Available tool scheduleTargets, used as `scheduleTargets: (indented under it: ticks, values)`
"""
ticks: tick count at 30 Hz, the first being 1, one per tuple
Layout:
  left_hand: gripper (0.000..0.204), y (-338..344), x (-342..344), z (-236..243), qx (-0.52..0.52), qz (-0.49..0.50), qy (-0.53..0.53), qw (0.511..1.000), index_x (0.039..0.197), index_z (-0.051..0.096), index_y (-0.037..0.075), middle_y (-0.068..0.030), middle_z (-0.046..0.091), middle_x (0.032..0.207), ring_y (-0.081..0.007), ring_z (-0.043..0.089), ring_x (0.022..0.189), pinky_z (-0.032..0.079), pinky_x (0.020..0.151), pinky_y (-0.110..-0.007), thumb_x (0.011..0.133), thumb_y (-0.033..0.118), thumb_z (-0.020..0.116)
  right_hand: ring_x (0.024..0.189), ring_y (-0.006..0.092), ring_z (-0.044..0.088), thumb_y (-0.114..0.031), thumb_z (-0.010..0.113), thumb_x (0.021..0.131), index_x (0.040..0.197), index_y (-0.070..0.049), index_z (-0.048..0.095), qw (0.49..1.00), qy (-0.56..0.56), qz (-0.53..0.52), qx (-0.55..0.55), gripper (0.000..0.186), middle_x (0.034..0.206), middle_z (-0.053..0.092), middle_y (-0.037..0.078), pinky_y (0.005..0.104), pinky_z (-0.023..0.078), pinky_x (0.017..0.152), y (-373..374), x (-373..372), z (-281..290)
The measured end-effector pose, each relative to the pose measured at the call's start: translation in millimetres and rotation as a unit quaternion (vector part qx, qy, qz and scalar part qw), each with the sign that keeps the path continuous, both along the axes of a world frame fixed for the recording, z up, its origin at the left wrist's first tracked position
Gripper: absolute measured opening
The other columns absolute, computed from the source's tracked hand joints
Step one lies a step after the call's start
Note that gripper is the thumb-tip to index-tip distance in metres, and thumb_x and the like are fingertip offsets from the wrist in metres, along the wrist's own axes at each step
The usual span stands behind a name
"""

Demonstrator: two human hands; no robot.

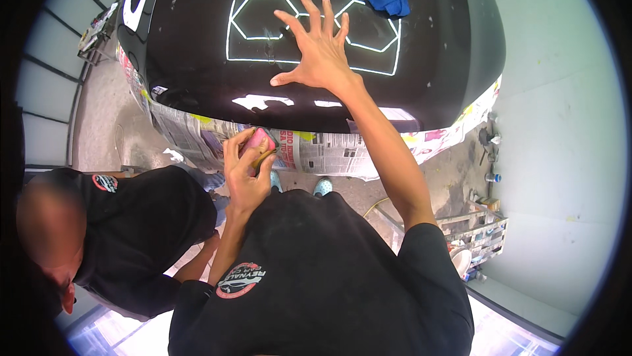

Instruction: The person sands a car hood with a sanding block, dips sandpaper and a block into a bucket of water, and then sands the car hood again with the wet sanding block.

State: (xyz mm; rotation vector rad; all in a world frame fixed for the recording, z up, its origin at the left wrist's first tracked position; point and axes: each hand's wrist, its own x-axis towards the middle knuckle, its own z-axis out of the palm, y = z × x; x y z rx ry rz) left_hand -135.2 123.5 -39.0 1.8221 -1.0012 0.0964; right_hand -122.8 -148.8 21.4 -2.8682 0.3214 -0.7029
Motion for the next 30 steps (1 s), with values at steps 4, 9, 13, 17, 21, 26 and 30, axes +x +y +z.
scheduleTargets:
  ticks: [4, 9, 13, 17, 21, 26, 30]
  values:
    - [0.024, 2, -2, 0, -0.005, 0.007, 0.001, 1.0, 0.096, 0.072, -0.003, -0.0214, 0.062, 0.126, -0.0377, 0.057, 0.113, 0.046, 0.098, -0.046, 0.074, -0.001, 0.081, 0.155, 0.0513, 0.005, -0.073, 0.086, 0.058, 0.144, -0.037, 0.059, 0.998, -0.025, 0.019, -0.047, 0.097, 0.168, 0.017, 0.015, 0.0769, 0.006, 0.117, -3, -1, 2]
    - [0.032, 6, -1, -8, -0.006, 0.011, -0.015, 1.0, 0.106, 0.075, 0.002, -0.0204, 0.061, 0.126, -0.0373, 0.056, 0.111, 0.046, 0.095, -0.046, 0.075, 0.0, 0.081, 0.155, 0.0493, 0.008, -0.077, 0.079, 0.064, 0.136, -0.037, 0.067, 0.997, -0.017, 0.031, -0.064, 0.082, 0.168, 0.021, 0.013, 0.0757, 0.005, 0.118, 3, -9, -13]
    - [0.032, 10, -1, -6, -0.002, 0.021, -0.02, 1.0, 0.106, 0.075, 0.001, -0.0202, 0.062, 0.126, -0.0371, 0.056, 0.11, 0.046, 0.095, -0.046, 0.075, 0.0, 0.081, 0.155, 0.0484, 0.011, -0.074, 0.077, 0.07, 0.133, -0.037, 0.069, 0.997, -0.001, 0.058, -0.042, 0.073, 0.167, 0.026, 0.013, 0.0749, 0.006, 0.118, 24, -25, -17]
    - [0.031, 11, -3, -6, -0.001, 0.023, -0.019, 1.0, 0.105, 0.074, 0.001, -0.0199, 0.062, 0.126, -0.0369, 0.056, 0.11, 0.046, 0.095, -0.046, 0.075, -0.001, 0.081, 0.154, 0.0482, 0.011, -0.072, 0.076, 0.073, 0.129, -0.033, 0.073, 0.996, 0.02, 0.085, -0.016, 0.068, 0.165, 0.028, 0.012, 0.0744, 0.005, 0.118, 27, -35, -4]
    - [0.031, 7, -5, -4, -0.012, 0.007, -0.017, 1.0, 0.105, 0.074, 0.001, -0.0196, 0.062, 0.126, -0.0368, 0.056, 0.111, 0.046, 0.095, -0.045, 0.074, -0.001, 0.081, 0.153, 0.0489, 0.012, -0.075, 0.072, 0.077, 0.135, -0.033, 0.069, 0.997, -0.055, 0.035, -0.047, 0.073, 0.165, 0.027, 0.013, 0.0754, 0.008, 0.116, 1, -10, -3]
    - [0.027, 6, -10, 4, -0.011, 0.0, -0.013, 1.0, 0.099, 0.072, -0.003, -0.0209, 0.063, 0.124, -0.0361, 0.058, 0.11, 0.047, 0.097, -0.045, 0.073, -0.004, 0.08, 0.153, 0.0486, 0.016, -0.075, 0.071, 0.077, 0.138, -0.04, 0.066, 0.998, -0.032, 0.03, -0.051, 0.071, 0.164, 0.03, 0.013, 0.0757, 0.009, 0.117, 5, -4, -29]
    - [0.03, 7, -9, 0, -0.016, 0.005, -0.014, 1.0, 0.103, 0.074, 0.001, -0.0194, 0.062, 0.126, -0.0368, 0.056, 0.112, 0.046, 0.097, -0.045, 0.074, -0.002, 0.08, 0.153, 0.0478, 0.015, -0.072, 0.073, 0.078, 0.137, -0.039, 0.066, 0.999, -0.008, 0.028, -0.043, 0.068, 0.164, 0.03, 0.012, 0.0753, 0.008, 0.117, 15, -16, -27]
